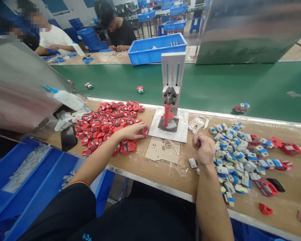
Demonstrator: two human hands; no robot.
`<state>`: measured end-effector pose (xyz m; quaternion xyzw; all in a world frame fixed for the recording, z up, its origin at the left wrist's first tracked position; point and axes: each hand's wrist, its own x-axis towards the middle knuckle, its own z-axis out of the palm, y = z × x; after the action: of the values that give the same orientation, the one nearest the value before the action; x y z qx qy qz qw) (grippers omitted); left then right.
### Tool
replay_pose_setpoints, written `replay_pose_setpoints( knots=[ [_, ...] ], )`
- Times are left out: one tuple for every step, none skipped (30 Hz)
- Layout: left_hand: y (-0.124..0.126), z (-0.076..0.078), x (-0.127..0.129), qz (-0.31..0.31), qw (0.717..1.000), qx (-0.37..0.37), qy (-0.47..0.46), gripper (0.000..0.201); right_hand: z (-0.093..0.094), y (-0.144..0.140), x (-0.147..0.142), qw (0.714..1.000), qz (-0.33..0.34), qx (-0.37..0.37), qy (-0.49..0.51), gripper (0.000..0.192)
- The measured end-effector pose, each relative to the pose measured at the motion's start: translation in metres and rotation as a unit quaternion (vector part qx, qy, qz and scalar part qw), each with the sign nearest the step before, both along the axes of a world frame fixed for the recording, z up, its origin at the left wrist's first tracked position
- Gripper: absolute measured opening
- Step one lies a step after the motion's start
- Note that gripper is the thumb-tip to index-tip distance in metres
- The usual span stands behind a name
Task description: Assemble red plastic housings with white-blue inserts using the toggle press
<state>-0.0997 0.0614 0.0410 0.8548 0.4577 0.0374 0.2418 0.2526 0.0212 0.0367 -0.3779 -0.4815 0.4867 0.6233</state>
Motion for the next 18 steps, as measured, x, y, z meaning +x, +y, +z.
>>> replay_pose_setpoints(
  knots=[
    [-0.002, -0.001, 0.0, 0.005, 1.0, 0.001, -0.005, 0.036, 0.001, -0.001, -0.001, 1.0, -0.005, -0.002, -0.031, 0.049],
    [-0.004, -0.001, 0.0, 0.011, 1.0, 0.007, -0.004, 0.035, 0.002, -0.002, -0.002, 0.997, -0.006, 0.001, -0.075, 0.05],
    [-0.005, -0.001, 0.0, 0.016, 1.0, 0.017, -0.001, 0.034, 0.003, -0.003, -0.003, 0.991, -0.005, 0.01, -0.13, 0.05],
    [-0.005, -0.001, 0.0, 0.021, 0.999, 0.026, 0.003, 0.033, 0.003, -0.004, -0.003, 0.982, -0.001, 0.021, -0.189, 0.048],
    [-0.006, -0.001, -0.001, 0.028, 0.999, 0.037, 0.001, 0.032, 0.004, -0.004, -0.004, 0.969, 0.007, 0.034, -0.245, 0.044],
    [-0.008, -0.001, -0.001, 0.041, 0.998, 0.05, -0.011, 0.03, 0.004, -0.005, -0.005, 0.954, 0.018, 0.046, -0.295, 0.038],
    [-0.01, 0.0, -0.002, 0.061, 0.995, 0.068, -0.037, 0.028, 0.003, -0.006, -0.006, 0.939, 0.031, 0.058, -0.339, 0.032],
    [-0.013, 0.001, -0.002, 0.089, 0.988, 0.093, -0.081, 0.027, 0.002, -0.006, -0.006, 0.923, 0.045, 0.068, -0.376, 0.026],
    [-0.017, 0.001, -0.002, 0.122, 0.975, 0.121, -0.143, 0.027, 0.001, -0.006, -0.006, 0.907, 0.058, 0.08, -0.409, 0.022],
    [-0.021, 0.001, 0.0, 0.154, 0.952, 0.143, -0.221, 0.029, -0.001, -0.006, -0.007, 0.892, 0.068, 0.091, -0.439, 0.019],
    [-0.025, 0.0, 0.003, 0.181, 0.923, 0.15, -0.305, 0.033, -0.004, -0.006, -0.006, 0.877, 0.075, 0.102, -0.464, 0.018],
    [-0.03, -0.001, 0.008, 0.2, 0.89, 0.137, -0.387, 0.037, -0.006, -0.006, -0.006, 0.865, 0.083, 0.109, -0.483, 0.015],
    [-0.033, -0.003, 0.015, 0.211, 0.857, 0.107, -0.457, 0.039, -0.009, -0.006, -0.006, 0.856, 0.092, 0.114, -0.496, 0.011],
    [-0.036, -0.005, 0.024, 0.217, 0.83, 0.066, -0.509, 0.039, -0.012, -0.005, -0.007, 0.851, 0.101, 0.117, -0.503, 0.008],
    [-0.039, -0.009, 0.034, 0.22, 0.813, 0.025, -0.539, 0.037, -0.015, -0.004, -0.008, 0.848, 0.109, 0.121, -0.505, 0.009],
    [-0.04, -0.012, 0.044, 0.221, 0.804, -0.01, -0.552, 0.035, -0.017, -0.003, -0.01, 0.847, 0.113, 0.128, -0.504, 0.01],
    [-0.04, -0.017, 0.054, 0.223, 0.798, -0.035, -0.558, 0.035, -0.02, -0.003, -0.012, 0.847, 0.109, 0.136, -0.503, 0.012],
    [-0.039, -0.022, 0.063, 0.227, 0.793, -0.052, -0.563, 0.036, -0.022, -0.002, -0.015, 0.848, 0.097, 0.147, -0.5, 0.013]
  ],
)
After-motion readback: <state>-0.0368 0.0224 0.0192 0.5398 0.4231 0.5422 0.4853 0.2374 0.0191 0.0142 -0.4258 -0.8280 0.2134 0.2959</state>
